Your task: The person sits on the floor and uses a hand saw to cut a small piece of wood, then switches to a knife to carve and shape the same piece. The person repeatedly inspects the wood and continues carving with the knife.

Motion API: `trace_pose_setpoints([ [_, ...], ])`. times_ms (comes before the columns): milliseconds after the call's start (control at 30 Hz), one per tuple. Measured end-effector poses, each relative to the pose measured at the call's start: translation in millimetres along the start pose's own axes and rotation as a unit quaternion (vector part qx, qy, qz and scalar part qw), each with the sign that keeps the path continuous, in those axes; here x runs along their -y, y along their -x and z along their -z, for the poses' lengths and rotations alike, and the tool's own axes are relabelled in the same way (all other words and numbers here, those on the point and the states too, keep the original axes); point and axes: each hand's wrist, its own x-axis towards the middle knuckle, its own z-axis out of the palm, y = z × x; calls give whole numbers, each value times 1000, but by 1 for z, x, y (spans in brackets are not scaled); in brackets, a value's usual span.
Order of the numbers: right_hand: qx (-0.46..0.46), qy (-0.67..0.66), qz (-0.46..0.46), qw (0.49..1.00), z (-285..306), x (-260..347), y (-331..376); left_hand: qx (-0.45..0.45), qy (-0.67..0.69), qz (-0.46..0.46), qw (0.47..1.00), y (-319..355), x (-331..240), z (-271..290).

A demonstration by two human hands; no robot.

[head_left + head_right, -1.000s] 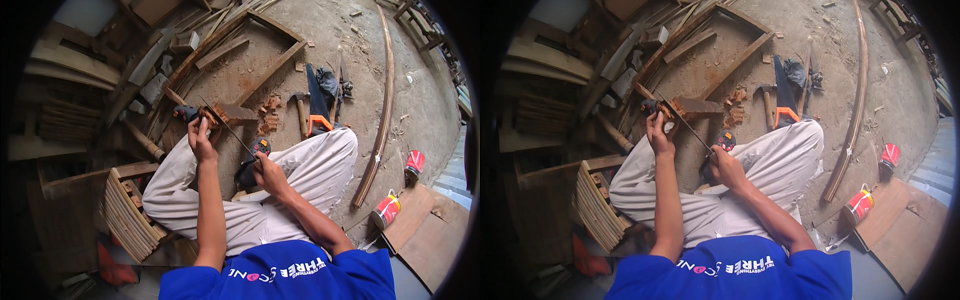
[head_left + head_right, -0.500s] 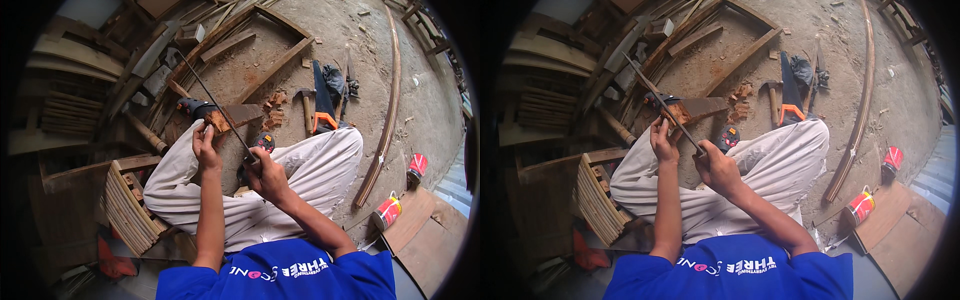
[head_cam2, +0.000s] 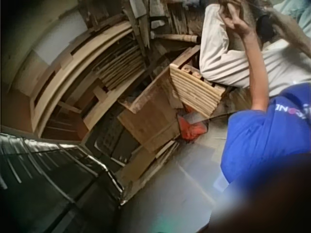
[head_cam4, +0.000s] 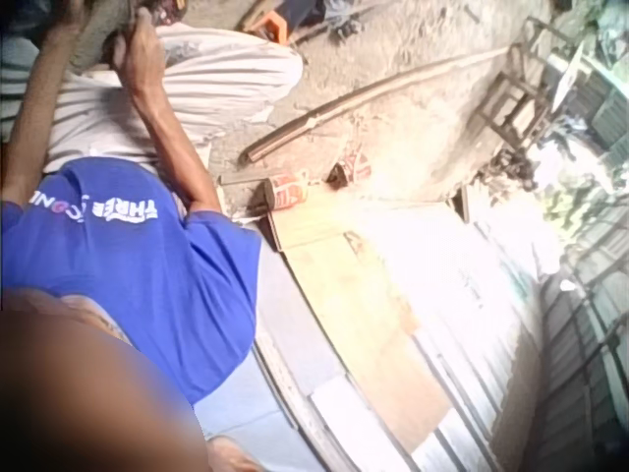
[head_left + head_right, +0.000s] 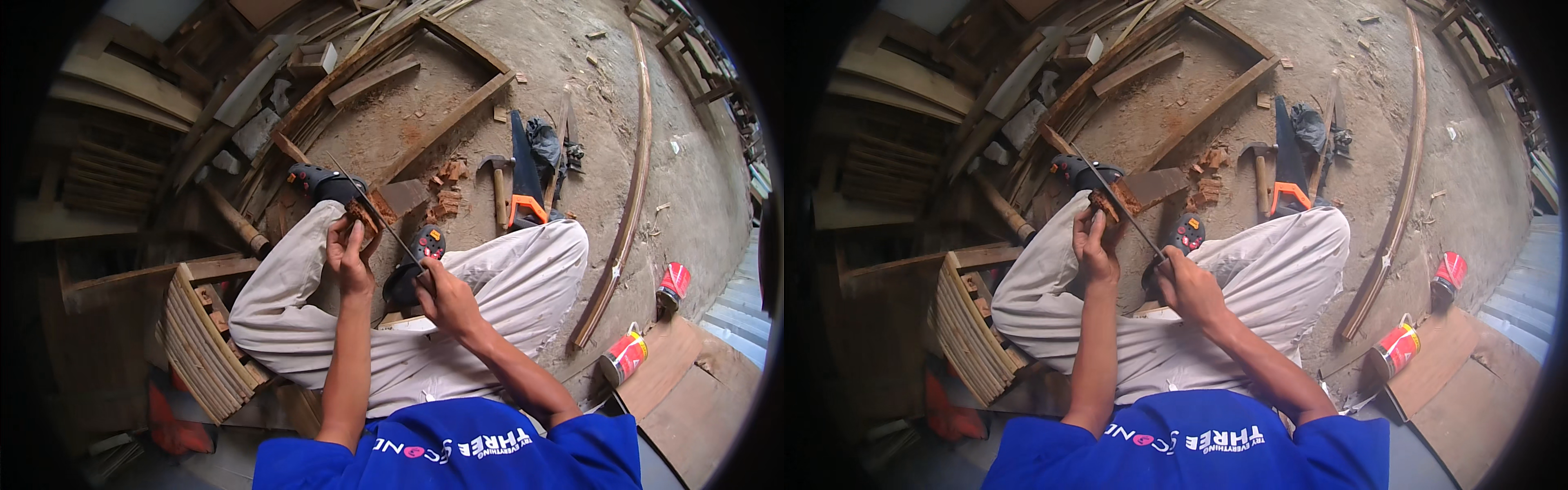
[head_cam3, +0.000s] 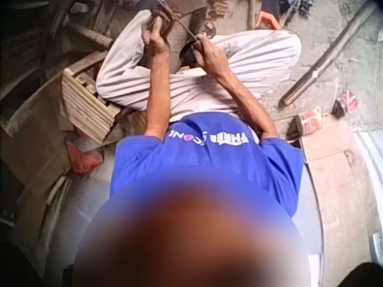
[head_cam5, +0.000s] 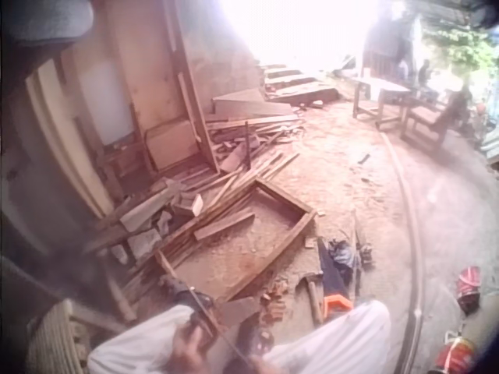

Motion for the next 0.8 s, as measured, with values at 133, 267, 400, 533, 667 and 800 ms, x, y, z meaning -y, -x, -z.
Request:
trace_pose_setpoints([
  [133,-1,-10,0,1000,0,-2,1,17,1,-7,1000,1,1,0],
  [267,-16,6,7,1000,3,-3,-1,-9,9,-9,1000,0,2,4],
  [400,11,-37,65,997,9,2,-5,1,1,7,1000,-2,2,8],
  [533,13,51,-15,999,12,8,-10,-6,14,-14,1000,-2,3,10],
  [667,4,-46,53,998,9,11,-9,5,15,1,1000,1,2,13],
  [800,-1,22,-1,1000,7,8,-6,17,23,-11,1000,10,2,13],
])
